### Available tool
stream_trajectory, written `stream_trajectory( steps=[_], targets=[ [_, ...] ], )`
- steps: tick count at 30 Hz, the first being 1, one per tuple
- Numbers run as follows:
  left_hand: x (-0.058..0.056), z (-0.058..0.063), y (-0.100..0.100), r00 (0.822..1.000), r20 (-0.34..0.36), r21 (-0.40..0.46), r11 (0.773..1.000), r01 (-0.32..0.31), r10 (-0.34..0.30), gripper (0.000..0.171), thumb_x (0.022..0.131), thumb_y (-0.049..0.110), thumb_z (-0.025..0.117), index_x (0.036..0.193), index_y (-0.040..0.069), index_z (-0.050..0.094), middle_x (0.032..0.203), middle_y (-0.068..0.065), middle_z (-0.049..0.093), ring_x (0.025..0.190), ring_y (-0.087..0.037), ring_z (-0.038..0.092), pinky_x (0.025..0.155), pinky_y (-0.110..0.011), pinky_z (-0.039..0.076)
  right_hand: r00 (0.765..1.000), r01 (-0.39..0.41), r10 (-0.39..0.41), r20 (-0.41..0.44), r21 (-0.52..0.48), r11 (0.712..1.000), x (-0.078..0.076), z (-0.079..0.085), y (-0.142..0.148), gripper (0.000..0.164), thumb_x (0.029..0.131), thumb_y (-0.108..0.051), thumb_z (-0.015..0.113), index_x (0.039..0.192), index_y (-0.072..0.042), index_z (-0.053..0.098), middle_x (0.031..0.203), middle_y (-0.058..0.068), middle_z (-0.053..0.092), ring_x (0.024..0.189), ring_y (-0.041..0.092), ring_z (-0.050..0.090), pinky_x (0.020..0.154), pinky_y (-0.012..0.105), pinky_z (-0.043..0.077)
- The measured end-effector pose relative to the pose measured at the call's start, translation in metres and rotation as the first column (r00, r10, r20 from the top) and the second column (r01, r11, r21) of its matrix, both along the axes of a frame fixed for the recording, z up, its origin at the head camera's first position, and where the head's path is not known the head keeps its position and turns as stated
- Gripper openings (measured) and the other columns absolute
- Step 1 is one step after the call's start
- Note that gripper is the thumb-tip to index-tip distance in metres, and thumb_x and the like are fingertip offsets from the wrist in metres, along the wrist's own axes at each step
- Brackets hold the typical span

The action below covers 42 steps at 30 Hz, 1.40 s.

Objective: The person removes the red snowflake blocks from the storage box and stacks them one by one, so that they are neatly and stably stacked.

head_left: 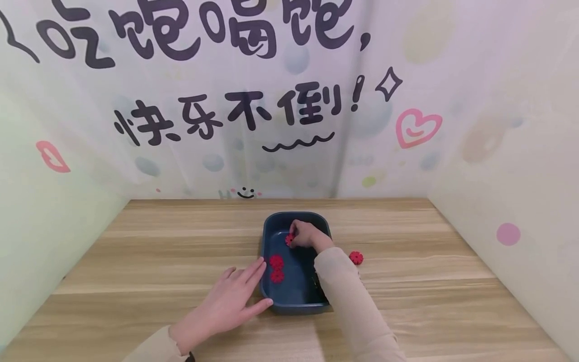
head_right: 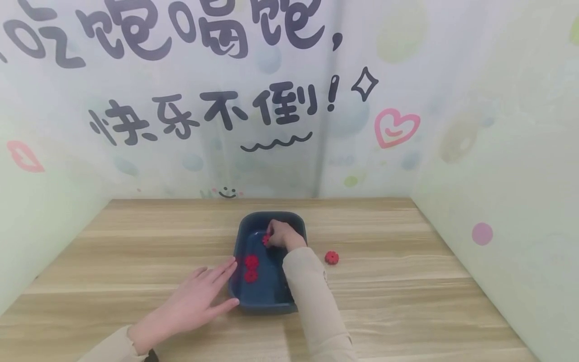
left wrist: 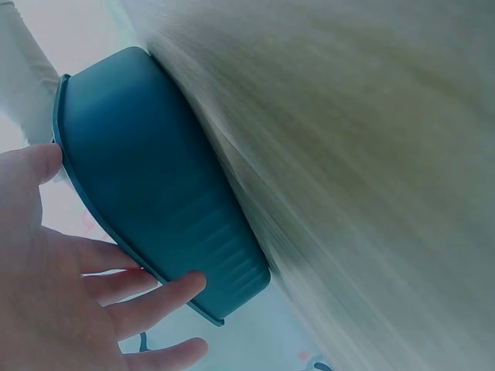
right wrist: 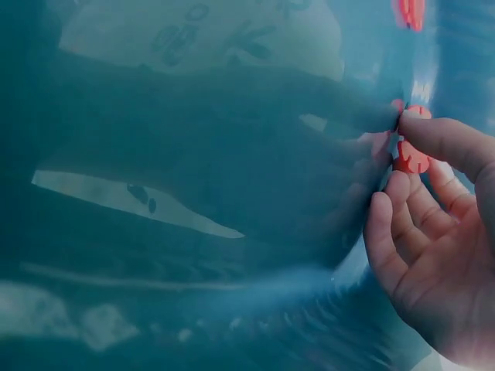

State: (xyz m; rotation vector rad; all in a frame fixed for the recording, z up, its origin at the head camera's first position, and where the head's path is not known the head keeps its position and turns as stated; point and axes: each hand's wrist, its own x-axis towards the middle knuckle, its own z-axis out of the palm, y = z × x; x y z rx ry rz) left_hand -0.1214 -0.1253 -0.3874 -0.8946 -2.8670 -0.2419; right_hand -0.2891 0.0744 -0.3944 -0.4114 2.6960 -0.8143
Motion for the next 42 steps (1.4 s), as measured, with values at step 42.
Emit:
stream_trajectory(
  steps=[42],
  targets=[
    [0.000,0.001,0.001,1.000,0.012,-0.004,1.000,-0.006,0.006,0.071,0.085,0.055,0.042,0.132,0.002,0.039,0.138,-0.009,0.033,0.116,-0.021,0.041,0.091,-0.051,0.030,0.983,-0.181,0.181,-0.038,0.018,0.983,-0.002,0.029,0.009,0.030,0.077,-0.023,0.069,0.102,-0.013,0.059,0.085,0.000,0.056,0.079,0.016,0.051,0.073,0.030,0.043]
  ],
)
